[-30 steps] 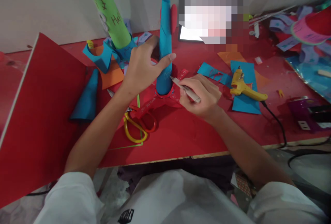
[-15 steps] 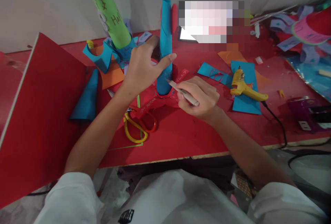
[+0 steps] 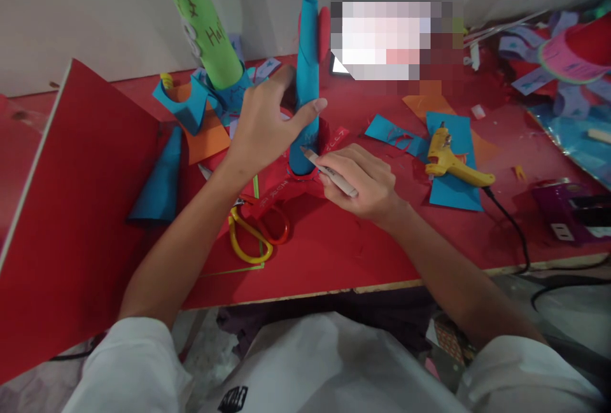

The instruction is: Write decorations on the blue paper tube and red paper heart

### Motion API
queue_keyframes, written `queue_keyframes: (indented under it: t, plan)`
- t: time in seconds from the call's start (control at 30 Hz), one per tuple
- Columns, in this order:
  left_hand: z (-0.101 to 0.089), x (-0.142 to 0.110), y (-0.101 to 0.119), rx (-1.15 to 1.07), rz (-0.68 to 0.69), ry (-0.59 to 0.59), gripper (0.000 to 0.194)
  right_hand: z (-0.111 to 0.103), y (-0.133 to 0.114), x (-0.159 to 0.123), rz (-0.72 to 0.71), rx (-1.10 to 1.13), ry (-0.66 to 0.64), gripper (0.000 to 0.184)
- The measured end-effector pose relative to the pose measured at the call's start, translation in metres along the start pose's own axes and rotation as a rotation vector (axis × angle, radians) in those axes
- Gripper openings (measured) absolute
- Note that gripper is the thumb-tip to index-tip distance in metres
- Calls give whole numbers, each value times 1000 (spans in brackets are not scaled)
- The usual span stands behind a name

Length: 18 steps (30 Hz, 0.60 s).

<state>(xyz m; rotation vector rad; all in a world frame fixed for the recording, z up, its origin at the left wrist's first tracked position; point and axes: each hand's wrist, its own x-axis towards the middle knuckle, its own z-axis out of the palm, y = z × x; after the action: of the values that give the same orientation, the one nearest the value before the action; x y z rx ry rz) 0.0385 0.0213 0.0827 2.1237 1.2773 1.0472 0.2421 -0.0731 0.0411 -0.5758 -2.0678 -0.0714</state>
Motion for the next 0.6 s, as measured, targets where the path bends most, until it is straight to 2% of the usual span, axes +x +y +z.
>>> queue_keyframes:
  t: [0.17, 0.3, 0.47, 0.6]
  plan:
    - [-2, 0, 4, 9, -15, -32, 53, -2, -1, 1, 33, -36, 21, 10]
    - [-1, -2, 5, 6, 9, -5, 58, -2, -1, 1, 11, -12, 53, 8]
    - [-1, -4, 5, -10, 47, 11, 70, -1, -1, 0, 19, -22, 16, 10]
    - [-2, -4, 3, 15, 49, -21, 72, -3, -2, 2, 14, -66, 75, 11]
